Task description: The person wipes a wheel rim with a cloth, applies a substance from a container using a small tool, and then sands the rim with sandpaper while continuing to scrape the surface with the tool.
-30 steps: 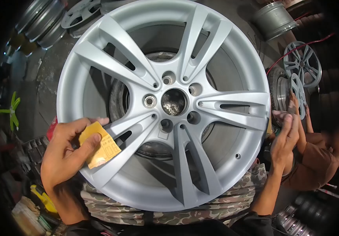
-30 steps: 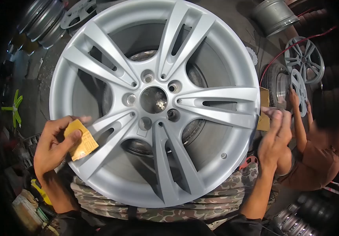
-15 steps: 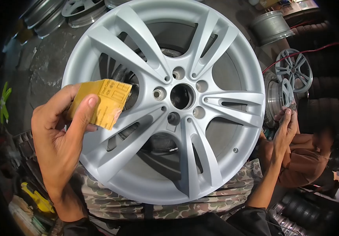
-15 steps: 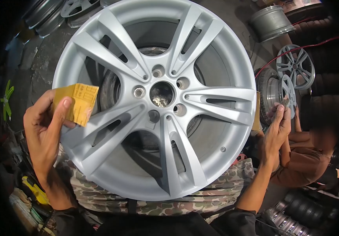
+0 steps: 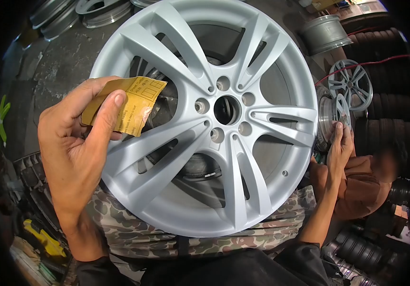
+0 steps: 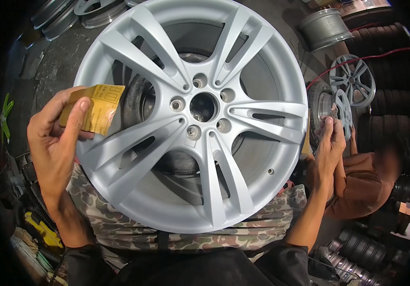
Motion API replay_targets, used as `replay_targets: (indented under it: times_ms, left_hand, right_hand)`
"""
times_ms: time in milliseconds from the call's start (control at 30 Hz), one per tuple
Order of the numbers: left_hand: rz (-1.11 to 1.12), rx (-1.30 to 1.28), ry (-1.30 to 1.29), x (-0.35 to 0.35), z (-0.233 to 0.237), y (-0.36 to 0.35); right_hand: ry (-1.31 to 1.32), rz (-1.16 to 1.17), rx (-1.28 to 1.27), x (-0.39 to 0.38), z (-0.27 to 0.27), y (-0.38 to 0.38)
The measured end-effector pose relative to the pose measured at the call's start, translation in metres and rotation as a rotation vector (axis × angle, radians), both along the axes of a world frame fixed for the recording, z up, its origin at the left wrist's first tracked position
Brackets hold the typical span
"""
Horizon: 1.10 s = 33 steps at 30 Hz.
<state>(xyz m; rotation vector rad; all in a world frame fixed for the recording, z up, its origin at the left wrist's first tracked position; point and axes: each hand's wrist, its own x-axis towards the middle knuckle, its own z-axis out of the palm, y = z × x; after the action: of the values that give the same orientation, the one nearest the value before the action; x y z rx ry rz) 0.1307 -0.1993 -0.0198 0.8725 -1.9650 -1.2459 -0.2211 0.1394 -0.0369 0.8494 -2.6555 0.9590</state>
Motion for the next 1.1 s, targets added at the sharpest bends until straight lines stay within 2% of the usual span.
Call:
replay_targets:
  times_ms: [700, 800, 867, 967, 1100]
  left_hand:
    - [-0.049, -0.028, 0.084, 0.010, 0.004, -0.002]
    - [-0.066, -0.001, 0.130, 0.011, 0.005, -0.004]
    - [-0.050, 0.006, 0.117, 0.012, 0.004, -0.005]
    - [-0.035, -0.030, 0.064, 0.017, 0.004, -0.009]
    - [-0.013, -0.047, 0.050, 0.021, 0.001, -0.012]
  right_hand:
    - [0.016, 0.085, -0.004, 0.029, 0.003, -0.023]
    - [0.041, 0.139, 0.053, 0.033, 0.009, -0.024]
    - [0.158, 0.217, 0.077, 0.042, 0.015, -0.030]
    - [0.004, 0.222, -0.066, 0.050, 0.015, -0.031]
    - [0.038, 0.218, -0.008, 0.050, 0.018, -0.026]
